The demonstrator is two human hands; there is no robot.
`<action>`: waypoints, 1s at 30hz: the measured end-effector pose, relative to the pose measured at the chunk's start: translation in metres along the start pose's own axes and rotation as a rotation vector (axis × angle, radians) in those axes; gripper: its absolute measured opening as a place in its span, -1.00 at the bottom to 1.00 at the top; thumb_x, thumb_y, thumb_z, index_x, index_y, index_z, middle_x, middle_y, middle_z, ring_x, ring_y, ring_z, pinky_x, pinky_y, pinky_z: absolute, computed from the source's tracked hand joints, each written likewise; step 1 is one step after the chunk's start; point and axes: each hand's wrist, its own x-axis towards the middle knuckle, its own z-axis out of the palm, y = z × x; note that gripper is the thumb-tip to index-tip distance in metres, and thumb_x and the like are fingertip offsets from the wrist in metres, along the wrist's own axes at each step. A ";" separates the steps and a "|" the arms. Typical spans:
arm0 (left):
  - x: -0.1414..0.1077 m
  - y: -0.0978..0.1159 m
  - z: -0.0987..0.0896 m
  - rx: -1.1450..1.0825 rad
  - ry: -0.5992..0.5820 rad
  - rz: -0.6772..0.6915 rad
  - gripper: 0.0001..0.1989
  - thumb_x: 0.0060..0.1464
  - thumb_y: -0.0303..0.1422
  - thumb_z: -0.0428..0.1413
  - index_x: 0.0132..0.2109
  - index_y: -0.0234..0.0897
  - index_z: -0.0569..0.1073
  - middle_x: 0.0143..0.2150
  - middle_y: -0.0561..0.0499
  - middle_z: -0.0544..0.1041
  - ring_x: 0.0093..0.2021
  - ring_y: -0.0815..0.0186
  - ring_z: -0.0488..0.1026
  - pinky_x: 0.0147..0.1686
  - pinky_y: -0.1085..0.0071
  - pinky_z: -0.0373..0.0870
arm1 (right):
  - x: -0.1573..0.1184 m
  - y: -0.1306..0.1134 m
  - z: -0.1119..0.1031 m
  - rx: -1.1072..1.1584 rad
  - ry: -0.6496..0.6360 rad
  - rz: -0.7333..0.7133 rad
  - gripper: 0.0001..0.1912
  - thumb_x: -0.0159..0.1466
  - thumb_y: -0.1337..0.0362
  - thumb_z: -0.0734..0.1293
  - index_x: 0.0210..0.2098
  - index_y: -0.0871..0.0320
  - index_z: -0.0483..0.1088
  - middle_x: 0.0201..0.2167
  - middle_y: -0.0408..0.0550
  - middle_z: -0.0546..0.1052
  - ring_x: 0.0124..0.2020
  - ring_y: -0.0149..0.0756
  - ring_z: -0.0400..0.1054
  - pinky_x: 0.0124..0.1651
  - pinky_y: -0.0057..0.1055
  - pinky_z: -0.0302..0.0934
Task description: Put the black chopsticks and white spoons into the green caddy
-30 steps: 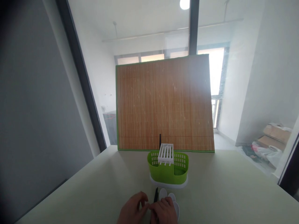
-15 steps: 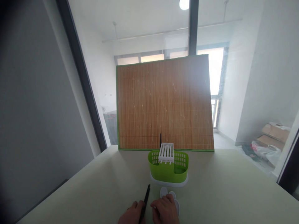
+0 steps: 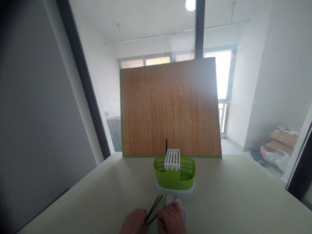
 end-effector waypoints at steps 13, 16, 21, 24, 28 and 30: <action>-0.009 -0.014 -0.064 -0.805 0.345 0.316 -0.77 0.15 -0.20 -0.05 -0.19 -0.21 0.40 -0.39 0.08 0.47 -0.49 0.43 0.39 -0.50 0.58 0.35 | -0.017 0.008 0.018 0.117 -0.182 0.105 -0.48 -0.03 0.37 0.40 -0.08 0.01 0.24 -0.53 -0.28 0.46 -0.41 -0.29 0.31 -0.33 -0.43 0.08; -0.007 -0.016 -0.057 -0.711 0.432 0.378 -0.80 0.15 -0.23 -0.02 -0.18 -0.18 0.42 -0.31 0.06 0.50 -0.40 0.41 0.44 -0.41 0.57 0.39 | -0.018 0.008 0.021 0.094 -0.211 0.117 -0.46 -0.03 0.34 0.42 -0.06 0.02 0.23 -0.53 -0.28 0.46 -0.41 -0.28 0.31 -0.34 -0.42 0.08; -0.002 -0.020 -0.039 -0.507 0.484 0.387 -0.82 0.13 -0.29 0.00 -0.22 -0.12 0.49 -0.33 0.04 0.50 -0.31 0.37 0.45 -0.28 0.52 0.40 | -0.015 0.008 0.019 0.027 -0.229 0.109 -0.58 0.01 0.34 0.39 -0.15 0.03 0.27 -0.52 -0.26 0.47 -0.43 -0.29 0.32 -0.34 -0.40 0.06; -0.003 -0.024 -0.041 -0.527 0.504 0.312 -0.81 0.12 -0.27 0.02 -0.24 -0.10 0.52 -0.30 0.03 0.51 -0.28 0.34 0.46 -0.24 0.51 0.41 | -0.014 0.007 0.018 0.009 -0.188 0.082 -0.62 0.02 0.35 0.38 -0.17 0.03 0.27 -0.53 -0.27 0.46 -0.45 -0.30 0.31 -0.37 -0.40 0.03; -0.002 -0.029 -0.056 -0.830 0.482 0.227 -0.75 0.10 -0.17 0.03 -0.20 -0.15 0.51 -0.27 0.05 0.57 -0.26 0.32 0.50 -0.24 0.52 0.44 | -0.014 0.006 0.015 0.039 -0.185 0.096 -0.60 0.01 0.39 0.35 -0.16 0.02 0.27 -0.53 -0.29 0.45 -0.44 -0.30 0.31 -0.34 -0.39 0.04; 0.000 -0.029 -0.062 -0.943 0.474 0.211 -0.74 0.07 -0.15 0.06 -0.20 -0.18 0.51 -0.26 0.05 0.58 -0.25 0.30 0.51 -0.25 0.51 0.45 | -0.014 0.005 0.013 0.057 -0.209 0.110 -0.60 0.01 0.41 0.33 -0.15 0.02 0.27 -0.51 -0.28 0.45 -0.42 -0.30 0.31 -0.32 -0.39 0.05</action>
